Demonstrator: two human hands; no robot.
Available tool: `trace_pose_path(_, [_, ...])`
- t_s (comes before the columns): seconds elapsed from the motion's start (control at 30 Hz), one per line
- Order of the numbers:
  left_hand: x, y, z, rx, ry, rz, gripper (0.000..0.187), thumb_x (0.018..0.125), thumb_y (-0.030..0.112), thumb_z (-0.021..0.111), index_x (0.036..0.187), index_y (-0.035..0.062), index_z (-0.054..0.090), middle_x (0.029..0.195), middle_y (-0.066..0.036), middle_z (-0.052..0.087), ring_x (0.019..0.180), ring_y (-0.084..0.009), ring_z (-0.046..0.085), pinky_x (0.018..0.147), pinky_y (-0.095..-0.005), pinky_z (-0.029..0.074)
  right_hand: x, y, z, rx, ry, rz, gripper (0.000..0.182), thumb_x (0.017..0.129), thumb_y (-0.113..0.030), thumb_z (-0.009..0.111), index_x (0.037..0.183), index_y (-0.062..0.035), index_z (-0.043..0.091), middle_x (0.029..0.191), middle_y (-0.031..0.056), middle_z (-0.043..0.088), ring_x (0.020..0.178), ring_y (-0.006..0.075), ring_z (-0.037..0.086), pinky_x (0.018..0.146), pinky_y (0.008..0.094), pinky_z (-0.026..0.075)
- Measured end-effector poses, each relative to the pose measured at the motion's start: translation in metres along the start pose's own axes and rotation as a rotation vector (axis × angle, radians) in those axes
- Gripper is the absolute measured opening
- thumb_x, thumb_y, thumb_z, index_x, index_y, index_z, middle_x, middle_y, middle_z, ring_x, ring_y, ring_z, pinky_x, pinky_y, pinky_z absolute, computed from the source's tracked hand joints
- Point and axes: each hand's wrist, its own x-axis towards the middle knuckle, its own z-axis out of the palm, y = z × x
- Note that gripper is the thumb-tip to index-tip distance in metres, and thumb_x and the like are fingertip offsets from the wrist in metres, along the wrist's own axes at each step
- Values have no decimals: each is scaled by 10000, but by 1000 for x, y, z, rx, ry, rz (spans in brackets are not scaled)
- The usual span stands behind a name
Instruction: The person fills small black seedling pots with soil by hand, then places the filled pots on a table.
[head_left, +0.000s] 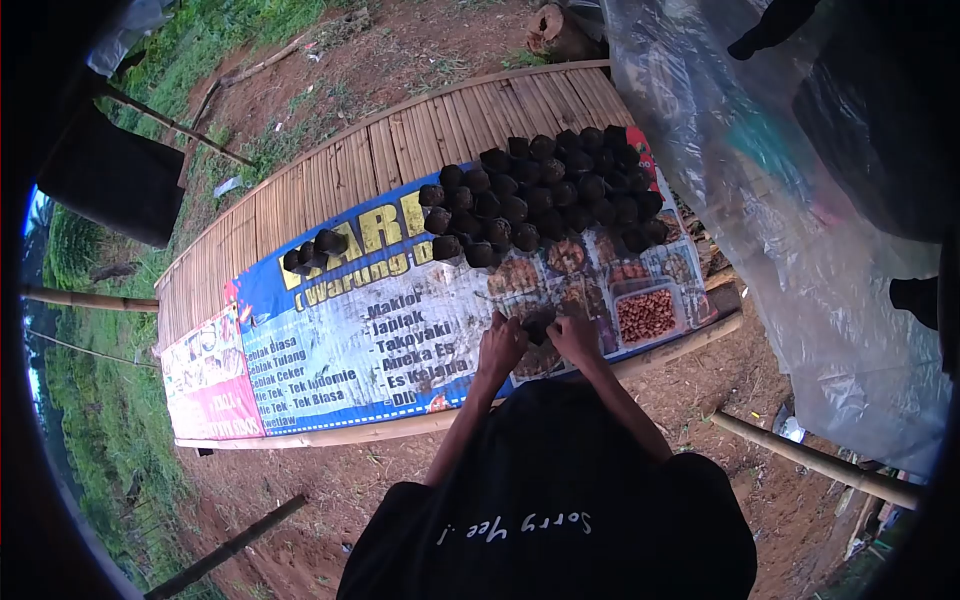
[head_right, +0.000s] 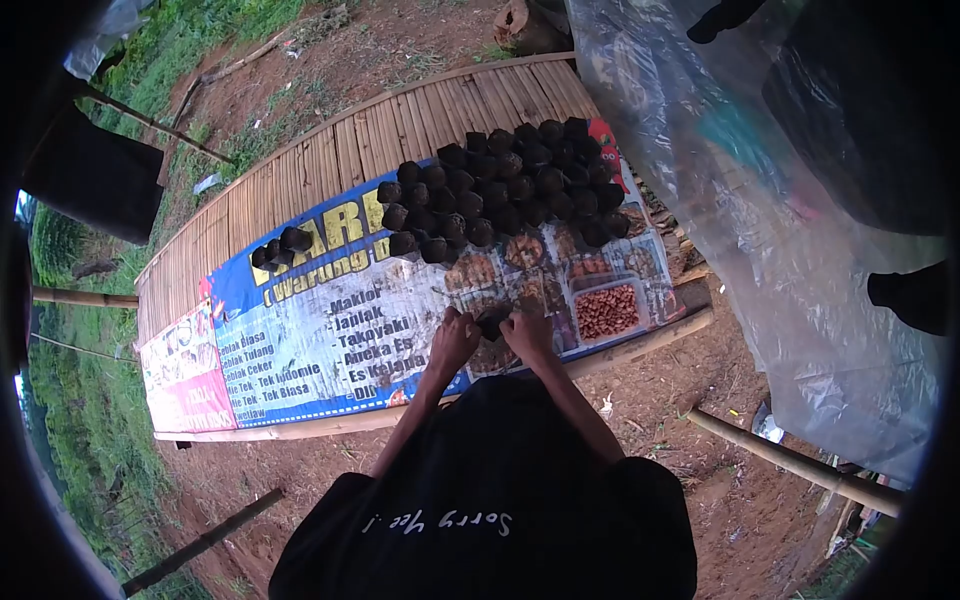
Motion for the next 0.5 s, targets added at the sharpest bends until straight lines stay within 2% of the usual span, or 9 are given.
trace_pose_path(0.07, [0,3,-5,7,-7,-22,173,772,150,602,871,8,609,947,-253,530,719,-448,608,638,-514,508,4,-3,-2,21,-23,-19,254,783,-293,633,725,-48,664,624,160,618,625,357,623,642,460,494])
trace_pose_path(0.13, [-1,10,-5,-58,17,-64,170,791,166,590,874,20,623,947,-226,539,791,-441,606,709,-514,501,3,-5,1,-5,81,-45,255,784,-296,637,740,-46,668,629,163,620,631,354,626,638,456,492])
trace_pose_path(0.23, [1,2,2,33,-50,-109,168,790,170,596,862,21,625,938,-219,551,785,-438,608,693,-511,503,6,1,5,26,-10,9,287,799,-325,636,750,-44,670,625,165,619,639,356,629,648,452,496])
trace_pose_path(0.33, [1,3,-5,11,30,-13,190,769,181,607,839,6,583,898,-244,530,698,-443,600,637,-525,500,-1,-2,-6,68,89,-10,346,818,-386,621,749,-51,673,636,166,625,650,363,633,649,456,502])
trace_pose_path(0.37, [1,7,-7,10,30,-16,190,769,181,607,839,6,583,898,-244,530,698,-443,600,637,-525,500,-4,-5,-11,67,86,-11,346,818,-386,621,749,-51,673,636,166,625,650,363,633,649,456,502])
trace_pose_path(0.43, [7,17,-14,67,45,-13,197,784,189,634,900,35,594,913,-220,543,697,-435,607,632,-522,499,-12,-7,-12,-133,63,-16,396,837,-431,591,751,-55,679,661,171,637,668,368,639,646,465,505])
trace_pose_path(0.5, [12,16,-15,99,35,34,210,787,195,628,904,32,567,901,-228,537,685,-436,603,618,-523,496,-18,-6,-6,-118,-15,3,394,841,-425,582,752,-55,681,671,177,641,676,376,640,647,476,505])
